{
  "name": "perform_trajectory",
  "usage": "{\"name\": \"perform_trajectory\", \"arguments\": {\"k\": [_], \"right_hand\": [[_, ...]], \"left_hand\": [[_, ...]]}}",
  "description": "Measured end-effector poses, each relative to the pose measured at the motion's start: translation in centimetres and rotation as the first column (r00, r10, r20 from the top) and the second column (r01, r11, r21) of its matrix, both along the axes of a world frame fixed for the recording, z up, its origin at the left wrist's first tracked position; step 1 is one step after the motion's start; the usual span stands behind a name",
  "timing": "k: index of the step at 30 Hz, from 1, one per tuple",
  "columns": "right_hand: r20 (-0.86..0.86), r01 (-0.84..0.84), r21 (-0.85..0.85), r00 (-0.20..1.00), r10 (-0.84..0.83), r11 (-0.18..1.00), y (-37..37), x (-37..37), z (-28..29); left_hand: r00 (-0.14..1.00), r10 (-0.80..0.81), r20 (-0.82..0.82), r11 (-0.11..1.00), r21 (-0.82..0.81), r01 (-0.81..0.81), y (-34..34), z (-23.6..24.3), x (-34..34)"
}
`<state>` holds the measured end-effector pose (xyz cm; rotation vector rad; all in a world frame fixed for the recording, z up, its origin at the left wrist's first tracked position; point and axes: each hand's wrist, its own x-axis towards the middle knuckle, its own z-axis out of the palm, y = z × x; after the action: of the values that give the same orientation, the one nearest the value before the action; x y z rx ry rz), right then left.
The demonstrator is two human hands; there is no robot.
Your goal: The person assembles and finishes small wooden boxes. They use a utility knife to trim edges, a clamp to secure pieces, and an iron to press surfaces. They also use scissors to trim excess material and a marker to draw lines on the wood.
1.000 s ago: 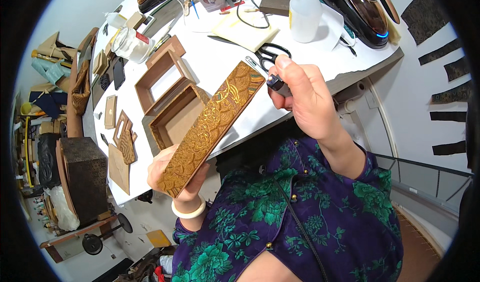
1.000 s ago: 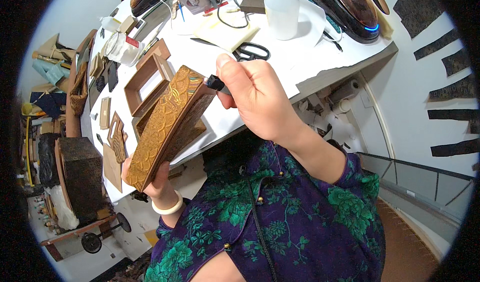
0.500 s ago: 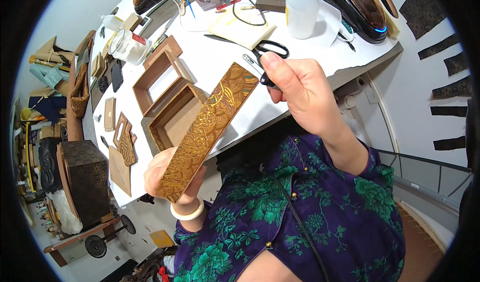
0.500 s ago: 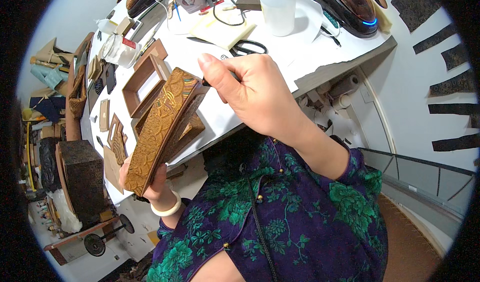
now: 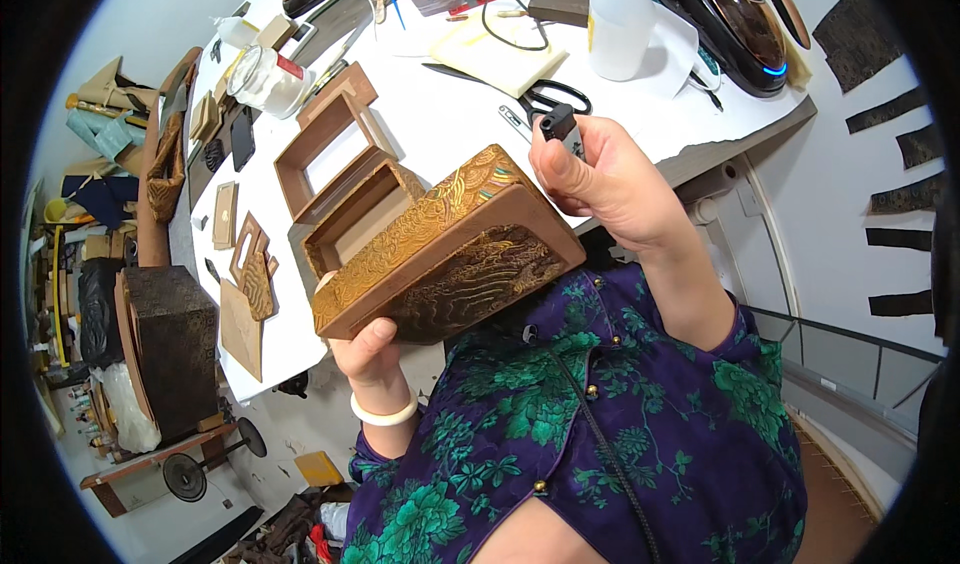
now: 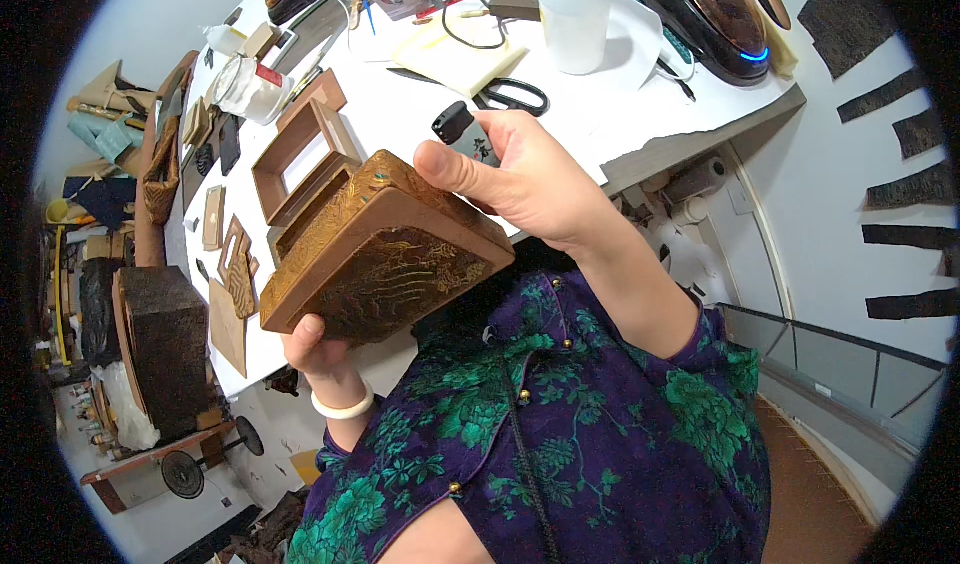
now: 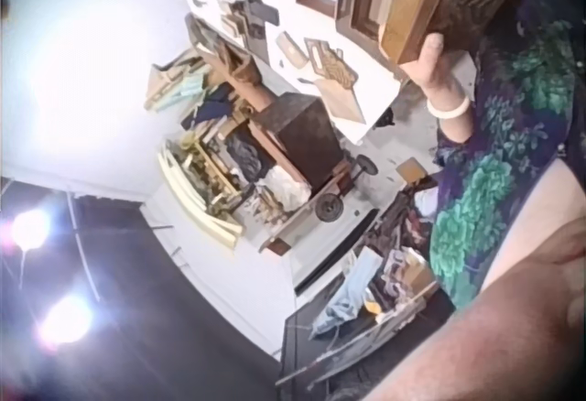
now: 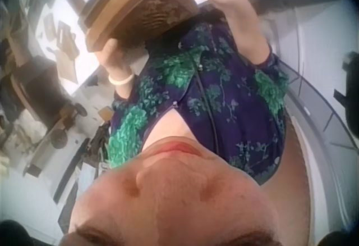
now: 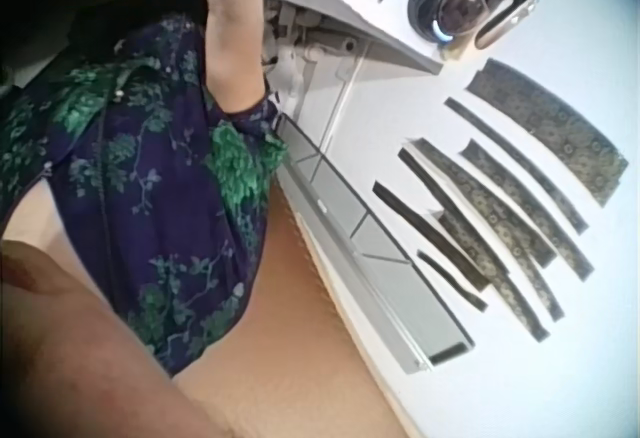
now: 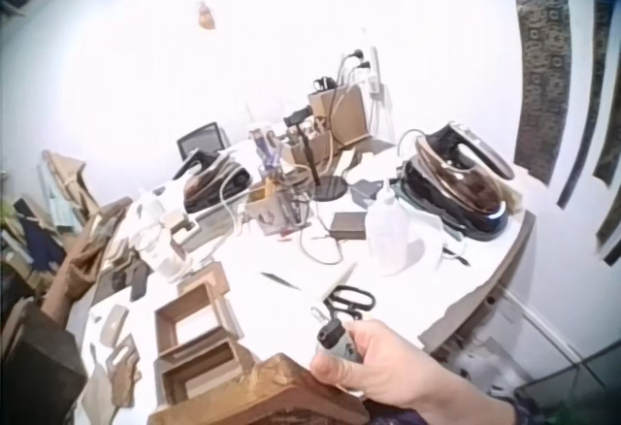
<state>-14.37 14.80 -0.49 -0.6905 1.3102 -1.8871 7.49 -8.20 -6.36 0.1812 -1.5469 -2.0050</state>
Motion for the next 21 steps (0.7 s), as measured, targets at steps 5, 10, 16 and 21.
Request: {"name": "perform_trajectory", "arguments": {"k": [5, 10, 16, 21], "right_hand": [[0.06, -0.018, -0.1, 0.998, 0.024, 0.995, 0.0, 0.6, -0.4], [0.088, -0.065, -0.18, 0.993, 0.082, 0.981, 0.0, 1.1, -0.6], [0.137, -0.047, -0.231, 0.987, 0.08, 0.972, -0.2, 1.1, -0.9], [0.198, -0.036, -0.215, 0.977, 0.079, 0.976, -0.4, 1.6, -1.0]], "left_hand": [[0.997, -0.068, -0.043, 0.976, 0.206, 0.076, -0.3, -1.1, -0.4], [0.989, -0.13, -0.068, 0.901, 0.408, 0.146, -0.6, -1.5, -0.5], [0.958, -0.2, -0.205, 0.644, 0.71, 0.287, -0.6, -1.4, -1.5], [0.938, -0.231, -0.26, 0.532, 0.773, 0.346, -1.0, -1.5, -1.8]]}}
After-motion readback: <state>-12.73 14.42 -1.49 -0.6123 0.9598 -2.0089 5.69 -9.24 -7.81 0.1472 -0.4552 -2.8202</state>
